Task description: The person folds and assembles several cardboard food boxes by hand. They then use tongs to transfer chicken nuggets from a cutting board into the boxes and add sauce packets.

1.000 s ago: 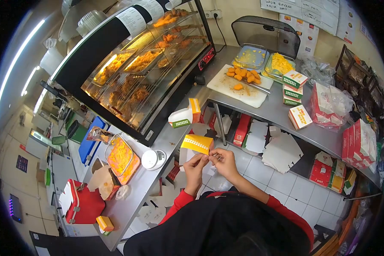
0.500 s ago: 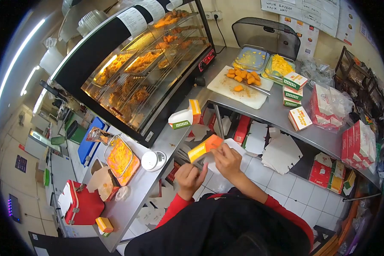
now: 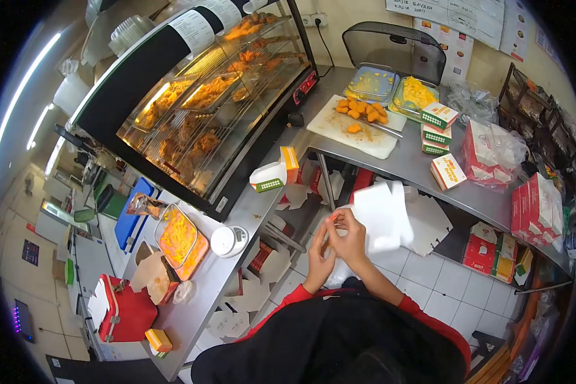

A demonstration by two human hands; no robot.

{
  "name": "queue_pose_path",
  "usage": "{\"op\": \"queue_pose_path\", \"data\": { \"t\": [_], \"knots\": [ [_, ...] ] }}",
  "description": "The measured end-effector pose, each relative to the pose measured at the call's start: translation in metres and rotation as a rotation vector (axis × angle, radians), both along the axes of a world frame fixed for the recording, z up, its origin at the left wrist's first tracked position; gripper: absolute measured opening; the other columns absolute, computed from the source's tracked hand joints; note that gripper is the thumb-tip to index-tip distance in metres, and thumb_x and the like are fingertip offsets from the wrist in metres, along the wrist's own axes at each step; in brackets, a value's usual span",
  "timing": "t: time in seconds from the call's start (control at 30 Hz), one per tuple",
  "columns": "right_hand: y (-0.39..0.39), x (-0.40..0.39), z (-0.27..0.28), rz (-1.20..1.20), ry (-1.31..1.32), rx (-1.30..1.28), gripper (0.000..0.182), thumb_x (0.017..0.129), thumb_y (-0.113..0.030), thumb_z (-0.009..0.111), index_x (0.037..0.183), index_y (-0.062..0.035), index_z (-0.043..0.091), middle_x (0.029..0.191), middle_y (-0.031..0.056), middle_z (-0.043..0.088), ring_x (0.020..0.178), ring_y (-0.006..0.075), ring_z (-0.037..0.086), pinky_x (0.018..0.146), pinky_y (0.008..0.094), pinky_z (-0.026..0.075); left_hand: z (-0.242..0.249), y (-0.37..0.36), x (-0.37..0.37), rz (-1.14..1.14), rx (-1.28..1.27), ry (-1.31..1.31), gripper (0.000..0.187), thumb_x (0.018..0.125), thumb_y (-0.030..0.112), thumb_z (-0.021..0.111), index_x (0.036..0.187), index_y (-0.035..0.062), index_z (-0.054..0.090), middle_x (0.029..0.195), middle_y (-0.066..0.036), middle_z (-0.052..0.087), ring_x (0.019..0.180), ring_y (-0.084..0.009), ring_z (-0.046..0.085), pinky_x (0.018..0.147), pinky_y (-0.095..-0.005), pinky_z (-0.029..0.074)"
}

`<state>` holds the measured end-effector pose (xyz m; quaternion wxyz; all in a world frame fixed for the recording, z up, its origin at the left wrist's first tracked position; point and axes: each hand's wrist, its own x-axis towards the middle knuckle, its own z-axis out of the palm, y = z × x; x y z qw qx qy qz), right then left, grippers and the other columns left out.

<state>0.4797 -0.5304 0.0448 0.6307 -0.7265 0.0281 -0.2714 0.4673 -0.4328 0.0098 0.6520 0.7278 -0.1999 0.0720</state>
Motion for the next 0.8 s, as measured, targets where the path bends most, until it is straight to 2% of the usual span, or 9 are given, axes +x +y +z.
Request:
{"op": "queue_pose_path", "data": {
  "t": [0.17, 0.2, 0.3, 0.37, 0.47, 0.6, 0.67, 0.73, 0.8],
  "knots": [
    [-0.015, -0.006, -0.007, 0.172, 0.133, -0.475, 0.033, 0.076, -0.004, 0.056, 0.108, -0.0036, 0.05, 0.079, 0.0186, 0.063, 0.07, 0.0344, 0.064, 0.061, 0.0413, 0.051, 0.0, 0.025, 0.012, -0.066, -0.702, 0.674, 0.03, 0.09, 0.027, 0.052, 0.112, 0.0092, 0.041, 0.12, -0.015, 0.054, 0.118, -0.0267, 0.048, 0.097, -0.0448, 0.038],
    [-0.015, -0.012, 0.002, 0.217, 0.198, -0.586, 0.037, 0.075, -0.003, 0.057, 0.111, -0.0042, 0.049, 0.079, 0.0179, 0.064, 0.069, 0.0348, 0.064, 0.059, 0.0422, 0.05, -0.004, 0.032, 0.021, -0.017, -0.639, 0.748, 0.034, 0.089, 0.036, 0.054, 0.107, 0.012, 0.039, 0.116, -0.016, 0.055, 0.109, -0.0262, 0.054, 0.09, -0.0462, 0.045],
    [-0.007, -0.018, -0.018, 0.264, 0.198, -0.777, 0.026, 0.075, -0.006, 0.058, 0.101, -0.0036, 0.058, 0.076, 0.0165, 0.063, 0.063, 0.034, 0.062, 0.057, 0.0436, 0.049, -0.001, 0.049, 0.03, 0.04, -0.355, 0.86, 0.036, 0.088, 0.035, 0.058, 0.106, 0.0095, 0.041, 0.111, -0.019, 0.057, 0.098, -0.025, 0.06, 0.082, -0.0415, 0.051],
    [-0.001, -0.023, -0.037, 0.29, 0.132, -0.816, 0.013, 0.079, -0.011, 0.058, 0.087, -0.0053, 0.066, 0.072, 0.0156, 0.063, 0.061, 0.0338, 0.061, 0.057, 0.0426, 0.049, -0.026, 0.061, 0.031, 0.075, -0.249, 0.783, 0.036, 0.084, 0.03, 0.065, 0.1, -0.0009, 0.053, 0.098, -0.019, 0.061, 0.08, -0.022, 0.065, 0.072, -0.0341, 0.055],
    [0.017, -0.032, -0.05, 0.36, 0.241, -0.85, 0.016, 0.077, -0.014, 0.058, 0.067, -0.0056, 0.067, 0.072, 0.0145, 0.063, 0.063, 0.0336, 0.062, 0.058, 0.0426, 0.049, -0.063, 0.085, 0.019, 0.088, -0.176, 0.714, 0.035, 0.082, 0.025, 0.069, 0.094, -0.0068, 0.062, 0.085, -0.014, 0.063, 0.07, -0.0186, 0.064, 0.066, -0.0291, 0.056],
    [0.034, -0.043, -0.076, 0.577, 0.303, -0.986, 0.016, 0.073, -0.018, 0.058, 0.067, -0.0057, 0.067, 0.072, 0.0143, 0.063, 0.068, 0.0339, 0.063, 0.062, 0.0439, 0.05, -0.068, 0.097, -0.005, 0.158, -0.001, 1.067, 0.035, 0.079, 0.025, 0.071, 0.091, -0.0066, 0.061, 0.083, -0.011, 0.063, 0.07, -0.0173, 0.063, 0.066, -0.0272, 0.056],
    [0.042, -0.05, -0.076, 0.681, 0.366, -1.002, 0.016, 0.071, -0.019, 0.06, 0.068, -0.0053, 0.067, 0.073, 0.0147, 0.064, 0.069, 0.0343, 0.063, 0.063, 0.044, 0.05, -0.135, 0.135, -0.021, 0.064, 0.069, 1.292, 0.033, 0.081, 0.024, 0.069, 0.094, -0.0055, 0.06, 0.085, -0.009, 0.063, 0.073, -0.0162, 0.064, 0.07, -0.0266, 0.055],
    [0.05, -0.052, -0.078, 0.848, 0.399, -1.054, 0.016, 0.066, -0.019, 0.062, 0.069, -0.0044, 0.067, 0.075, 0.0169, 0.065, 0.072, 0.035, 0.064, 0.065, 0.0439, 0.05, -0.136, 0.15, -0.038, -0.036, -0.055, 1.445, 0.03, 0.084, 0.021, 0.065, 0.099, -0.0041, 0.059, 0.087, -0.008, 0.063, 0.076, -0.0152, 0.063, 0.073, -0.0256, 0.054],
    [0.055, -0.053, -0.058, 0.895, 0.405, -1.103, 0.016, 0.065, -0.018, 0.062, 0.071, -0.0044, 0.068, 0.076, 0.0182, 0.065, 0.073, 0.0351, 0.064, 0.065, 0.0438, 0.051, -0.064, 0.147, -0.068, -0.139, -0.377, 1.509, 0.025, 0.088, 0.018, 0.06, 0.104, -0.0023, 0.058, 0.09, -0.007, 0.064, 0.08, -0.0143, 0.063, 0.076, -0.0243, 0.052]
  ]
}}
